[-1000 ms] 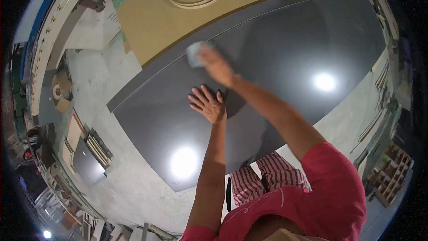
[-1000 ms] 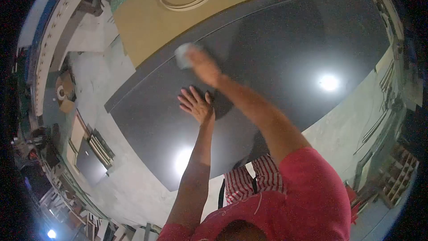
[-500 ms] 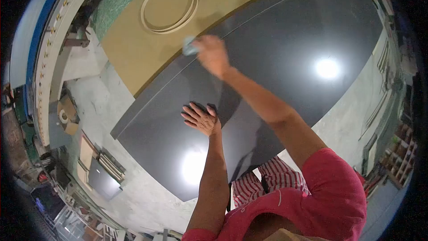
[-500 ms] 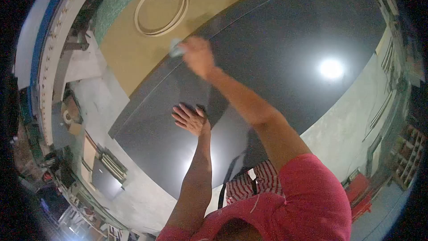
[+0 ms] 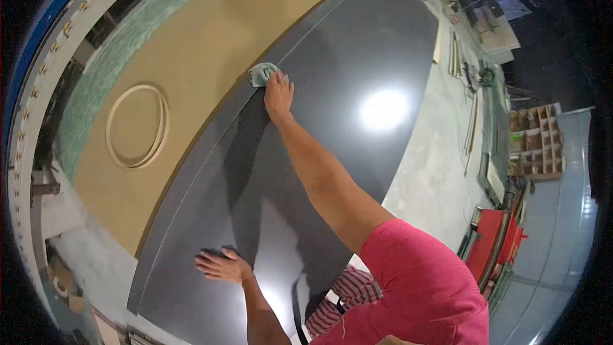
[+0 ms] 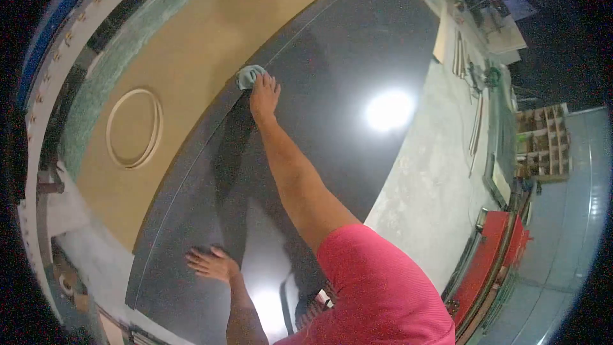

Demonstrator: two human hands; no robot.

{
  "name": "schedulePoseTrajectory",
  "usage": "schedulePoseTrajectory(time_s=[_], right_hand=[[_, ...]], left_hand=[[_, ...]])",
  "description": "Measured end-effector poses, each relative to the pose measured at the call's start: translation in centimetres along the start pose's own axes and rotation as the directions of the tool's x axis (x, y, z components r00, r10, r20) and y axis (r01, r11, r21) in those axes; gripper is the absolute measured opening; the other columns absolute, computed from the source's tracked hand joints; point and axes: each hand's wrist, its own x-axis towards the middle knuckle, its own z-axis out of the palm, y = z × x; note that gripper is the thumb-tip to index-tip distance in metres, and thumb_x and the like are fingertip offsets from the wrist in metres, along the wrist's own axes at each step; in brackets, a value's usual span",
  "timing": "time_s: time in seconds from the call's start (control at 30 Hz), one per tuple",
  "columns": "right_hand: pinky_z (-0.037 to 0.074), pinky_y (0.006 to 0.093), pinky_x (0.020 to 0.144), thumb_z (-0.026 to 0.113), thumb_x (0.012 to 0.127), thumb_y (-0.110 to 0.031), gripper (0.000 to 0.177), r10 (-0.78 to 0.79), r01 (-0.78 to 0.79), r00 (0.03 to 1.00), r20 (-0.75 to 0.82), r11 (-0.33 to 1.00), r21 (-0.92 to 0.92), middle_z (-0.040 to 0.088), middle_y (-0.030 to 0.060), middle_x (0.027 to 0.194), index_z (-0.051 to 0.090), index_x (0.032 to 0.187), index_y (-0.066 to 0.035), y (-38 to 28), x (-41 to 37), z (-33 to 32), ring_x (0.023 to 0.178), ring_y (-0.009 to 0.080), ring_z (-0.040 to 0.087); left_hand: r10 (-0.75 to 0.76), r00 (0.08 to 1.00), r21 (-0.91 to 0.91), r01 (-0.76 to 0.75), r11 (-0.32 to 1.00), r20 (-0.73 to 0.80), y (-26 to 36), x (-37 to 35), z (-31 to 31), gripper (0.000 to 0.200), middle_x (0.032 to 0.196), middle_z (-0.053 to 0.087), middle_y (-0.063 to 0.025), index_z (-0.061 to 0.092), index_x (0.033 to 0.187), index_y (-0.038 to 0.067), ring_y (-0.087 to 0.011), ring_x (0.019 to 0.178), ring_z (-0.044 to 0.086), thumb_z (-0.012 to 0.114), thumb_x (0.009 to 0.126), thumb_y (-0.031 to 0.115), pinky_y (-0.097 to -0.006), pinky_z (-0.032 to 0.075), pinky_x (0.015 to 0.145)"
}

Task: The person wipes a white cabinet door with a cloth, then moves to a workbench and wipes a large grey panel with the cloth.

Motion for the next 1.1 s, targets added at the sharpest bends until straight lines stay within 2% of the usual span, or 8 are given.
schedulePoseTrajectory(time_s=[0.2, 0.27, 0.37, 0.47, 0.6, 0.7, 0.9, 1.1], right_hand=[[0.032, 0.0549, 0.102, 0.051, 0.088, -0.029, 0.055, -0.243, 0.325, 0.943, 0.227, 0.819, -0.473, 0.041, 0.0188, 0.138, 0.042, 0.134, -0.001, -4.8, -12.4, -2.6, 0.129, 0.0363, 0.037], [0.029, 0.0581, 0.104, 0.055, 0.085, -0.035, 0.065, -0.437, 0.529, 0.747, 0.501, 0.848, -0.048, 0.035, 0.0201, 0.142, 0.036, 0.138, -0.004, -9.5, -18.3, -8.7, 0.130, 0.0388, 0.035], [0.024, 0.0593, 0.107, 0.060, 0.080, -0.039, 0.055, -0.869, 0.724, 0.482, 0.108, 0.465, 0.510, 0.036, 0.0117, 0.144, 0.045, 0.129, -0.020, -10.8, -27.3, -7.5, 0.135, 0.0348, 0.029], [0.023, 0.0589, 0.108, 0.062, 0.078, -0.039, 0.048, -0.872, 0.801, 0.484, -0.067, 0.411, 0.435, 0.037, 0.0075, 0.144, 0.051, 0.121, -0.021, -10.2, -26.9, -6.4, 0.136, 0.0326, 0.029], [0.026, 0.0613, 0.102, 0.053, 0.084, -0.026, 0.042, -0.476, 0.544, 0.726, 0.496, 0.839, 0.008, 0.047, 0.0130, 0.130, 0.050, 0.124, -0.011, -5.8, -15.3, -8.3, 0.123, 0.0305, 0.043], [0.024, 0.0639, 0.103, 0.047, 0.092, -0.034, 0.049, -0.082, 0.116, 0.978, 0.190, 0.977, -0.176, 0.037, 0.0160, 0.142, 0.042, 0.135, -0.011, 2.9, -10.0, -7.0, 0.133, 0.0376, 0.030], [0.021, 0.0647, 0.104, 0.049, 0.092, -0.038, 0.053, 0.218, -0.184, 0.952, 0.217, 0.969, -0.165, 0.028, 0.0127, 0.148, 0.039, 0.138, -0.014, 7.7, -14.0, -10.2, 0.137, 0.0396, 0.021], [0.016, 0.0576, 0.111, 0.060, 0.085, -0.037, 0.047, -0.636, 0.552, 0.514, 0.575, 0.759, 0.346, 0.031, 0.0059, 0.148, 0.052, 0.127, -0.019, -2.2, -32.0, -15.0, 0.139, 0.0308, 0.022]], left_hand=[[-0.020, 1.000, -0.065, 0.020, 0.998, 0.005, 0.3, -1.0, -0.3, 0.068, 0.154, 0.015, -0.0125, 0.020, 0.148, 0.015, -0.0356, 0.141, 0.014, 0.016, 0.095, 0.058, -0.0559, 0.015, 0.112], [-0.035, 0.998, -0.100, 0.030, 0.994, -0.052, 0.3, -1.1, 0.3, 0.066, 0.152, 0.021, -0.0133, 0.029, 0.145, 0.012, -0.0375, 0.139, 0.022, 0.022, 0.096, 0.056, -0.0573, 0.019, 0.109], [-0.048, 0.998, -0.090, 0.045, 0.995, -0.030, 0.5, -0.9, -0.1, 0.067, 0.153, 0.021, -0.0108, 0.030, 0.145, 0.014, -0.0360, 0.139, 0.020, 0.021, 0.095, 0.058, -0.0558, 0.017, 0.111], [-0.047, 0.999, -0.066, 0.045, 0.997, -0.020, 0.1, -1.1, -0.3, 0.066, 0.153, 0.021, -0.0107, 0.030, 0.145, 0.015, -0.0358, 0.139, 0.020, 0.023, 0.095, 0.058, -0.0561, 0.018, 0.111], [-0.059, 0.996, -0.103, 0.052, 0.993, -0.068, 0.6, -1.3, -0.5, 0.064, 0.151, 0.025, -0.0121, 0.033, 0.144, 0.014, -0.0371, 0.138, 0.023, 0.027, 0.096, 0.056, -0.0579, 0.023, 0.108], [-0.008, 0.992, -0.103, -0.005, 0.995, -0.124, -0.4, -1.3, 1.1, 0.064, 0.151, 0.025, -0.0128, 0.032, 0.144, 0.014, -0.0365, 0.138, 0.023, 0.028, 0.096, 0.056, -0.0583, 0.022, 0.108], [-0.045, 0.998, 0.002, 0.045, 0.999, 0.051, 1.0, -1.5, -1.6, 0.062, 0.152, 0.021, -0.0138, 0.029, 0.145, 0.012, -0.0358, 0.140, 0.018, 0.032, 0.096, 0.051, -0.0561, 0.018, 0.110], [-0.020, 1.000, 0.019, 0.020, 1.000, 0.003, 0.0, -1.7, 0.3, 0.063, 0.154, 0.017, -0.0141, 0.025, 0.147, 0.012, -0.0368, 0.141, 0.014, 0.033, 0.096, 0.048, -0.0545, 0.015, 0.112]])
